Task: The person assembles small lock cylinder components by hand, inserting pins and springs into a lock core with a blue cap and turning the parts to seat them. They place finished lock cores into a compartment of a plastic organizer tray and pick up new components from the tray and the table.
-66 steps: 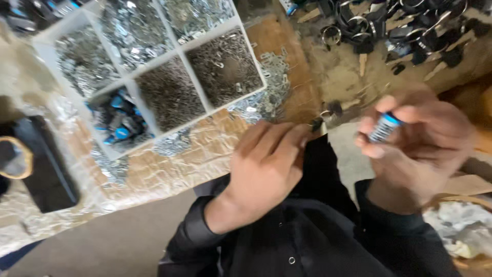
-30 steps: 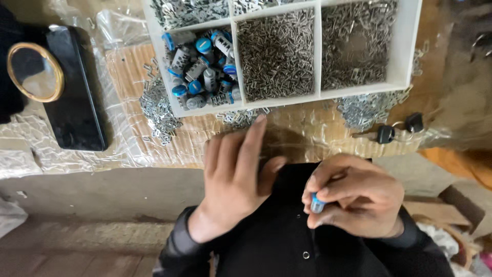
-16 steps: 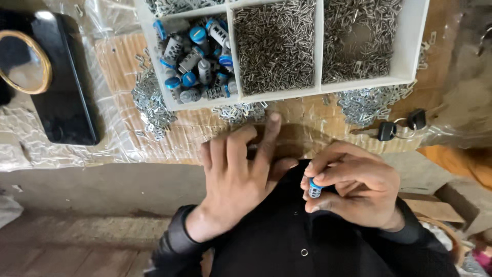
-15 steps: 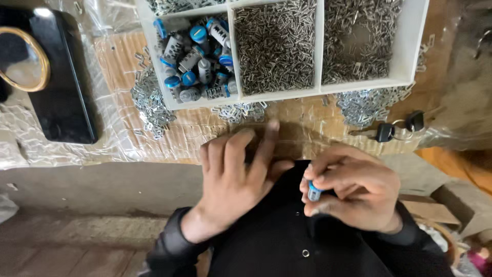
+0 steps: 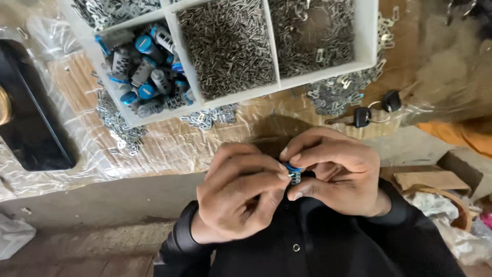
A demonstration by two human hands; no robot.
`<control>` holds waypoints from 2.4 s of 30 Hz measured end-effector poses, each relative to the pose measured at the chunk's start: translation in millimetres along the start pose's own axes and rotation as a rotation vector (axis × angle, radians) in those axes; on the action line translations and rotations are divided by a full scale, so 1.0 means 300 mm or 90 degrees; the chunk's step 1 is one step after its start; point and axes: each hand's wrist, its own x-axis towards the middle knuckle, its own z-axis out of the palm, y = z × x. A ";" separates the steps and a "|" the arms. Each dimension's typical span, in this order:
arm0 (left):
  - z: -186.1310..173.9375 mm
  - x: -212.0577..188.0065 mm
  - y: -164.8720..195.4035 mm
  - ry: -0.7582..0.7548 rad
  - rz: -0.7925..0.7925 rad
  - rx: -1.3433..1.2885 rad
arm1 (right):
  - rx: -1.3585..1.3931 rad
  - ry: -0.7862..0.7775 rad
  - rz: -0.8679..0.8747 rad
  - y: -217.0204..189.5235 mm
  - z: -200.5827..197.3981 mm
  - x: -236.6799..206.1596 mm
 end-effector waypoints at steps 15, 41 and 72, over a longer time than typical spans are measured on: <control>-0.097 0.081 0.061 -0.158 -0.406 -0.328 | -0.104 -0.230 0.001 0.019 -0.003 0.024; 0.029 0.074 0.047 -0.060 0.092 0.139 | -0.052 0.042 -0.004 -0.027 0.001 -0.032; -0.024 0.054 0.036 -0.085 -0.011 0.075 | 0.096 0.077 0.019 0.009 -0.006 -0.062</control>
